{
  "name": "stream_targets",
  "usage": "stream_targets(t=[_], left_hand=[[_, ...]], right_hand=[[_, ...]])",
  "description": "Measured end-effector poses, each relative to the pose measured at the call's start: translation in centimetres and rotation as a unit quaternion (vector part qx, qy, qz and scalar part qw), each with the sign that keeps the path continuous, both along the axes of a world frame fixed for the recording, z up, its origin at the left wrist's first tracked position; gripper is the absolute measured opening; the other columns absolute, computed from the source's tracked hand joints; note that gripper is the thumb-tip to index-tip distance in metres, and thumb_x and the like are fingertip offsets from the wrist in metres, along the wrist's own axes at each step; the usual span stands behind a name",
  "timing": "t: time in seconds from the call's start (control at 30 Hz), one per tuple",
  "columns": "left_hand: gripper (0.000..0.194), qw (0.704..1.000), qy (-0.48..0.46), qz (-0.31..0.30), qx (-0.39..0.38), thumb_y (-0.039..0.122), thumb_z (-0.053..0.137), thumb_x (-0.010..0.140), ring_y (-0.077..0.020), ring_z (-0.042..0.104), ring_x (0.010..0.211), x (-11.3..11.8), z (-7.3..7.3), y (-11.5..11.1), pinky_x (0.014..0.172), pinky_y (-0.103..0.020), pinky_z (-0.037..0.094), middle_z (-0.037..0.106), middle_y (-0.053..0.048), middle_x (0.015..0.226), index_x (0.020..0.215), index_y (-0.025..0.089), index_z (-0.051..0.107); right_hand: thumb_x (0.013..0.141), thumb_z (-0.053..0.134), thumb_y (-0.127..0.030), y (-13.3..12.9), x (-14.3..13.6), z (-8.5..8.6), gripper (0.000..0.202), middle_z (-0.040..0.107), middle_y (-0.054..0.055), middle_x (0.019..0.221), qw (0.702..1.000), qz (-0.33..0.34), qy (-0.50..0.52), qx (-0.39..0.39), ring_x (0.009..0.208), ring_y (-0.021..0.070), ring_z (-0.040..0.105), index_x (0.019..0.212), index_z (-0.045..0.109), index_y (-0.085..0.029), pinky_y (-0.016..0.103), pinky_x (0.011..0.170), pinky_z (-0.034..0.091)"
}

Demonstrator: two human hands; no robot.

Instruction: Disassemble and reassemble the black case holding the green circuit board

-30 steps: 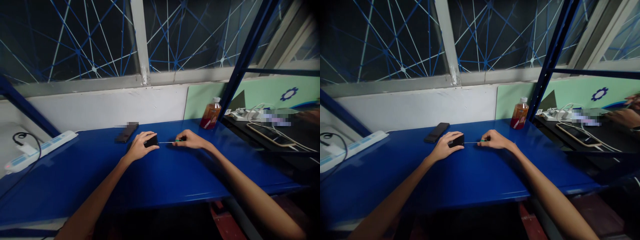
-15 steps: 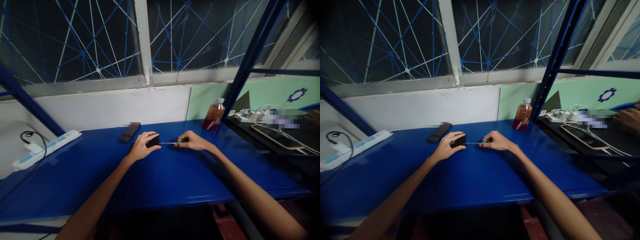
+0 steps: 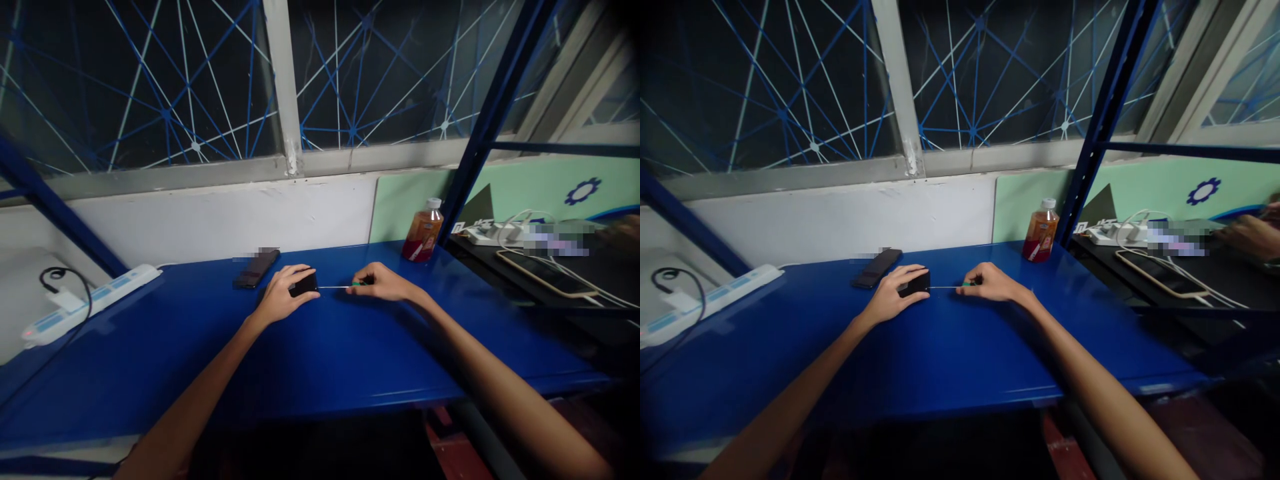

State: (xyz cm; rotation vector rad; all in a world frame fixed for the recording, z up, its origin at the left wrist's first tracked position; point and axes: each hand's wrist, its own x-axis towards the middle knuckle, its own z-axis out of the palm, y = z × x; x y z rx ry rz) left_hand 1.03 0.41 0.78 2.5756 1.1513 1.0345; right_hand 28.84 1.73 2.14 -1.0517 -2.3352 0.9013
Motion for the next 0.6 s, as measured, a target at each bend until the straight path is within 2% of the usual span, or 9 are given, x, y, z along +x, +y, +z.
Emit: stream_targets(t=[0.17,0.6], left_hand=[[0.045,1.0,0.007,-0.002,0.001,0.046,0.066,0.079,-0.0253,0.053,0.113,0.04,-0.11,0.14,0.097,-0.045,0.043,0.059,-0.006,0.124,0.12,0.028,0.059],[0.044,1.0,0.012,0.005,0.003,0.046,0.067,0.079,-0.0253,0.053,0.114,0.09,-0.09,0.01,0.097,-0.045,0.043,0.058,-0.006,0.125,0.119,0.028,0.06]], right_hand=[[0.08,0.056,-0.052,0.19,0.02,-0.28,0.04,0.036,-0.005,0.054,1.0,-0.003,-0.005,-0.008,0.05,0.0086,0.026,0.066,0.062,-0.015,0.025,0.046,0.02],[0.08,0.056,-0.052,0.2,0.14,-0.12,0.04,0.036,-0.005,0.055,1.0,-0.005,-0.014,-0.003,0.051,0.0084,0.027,0.063,0.059,-0.016,0.025,0.047,0.021]])
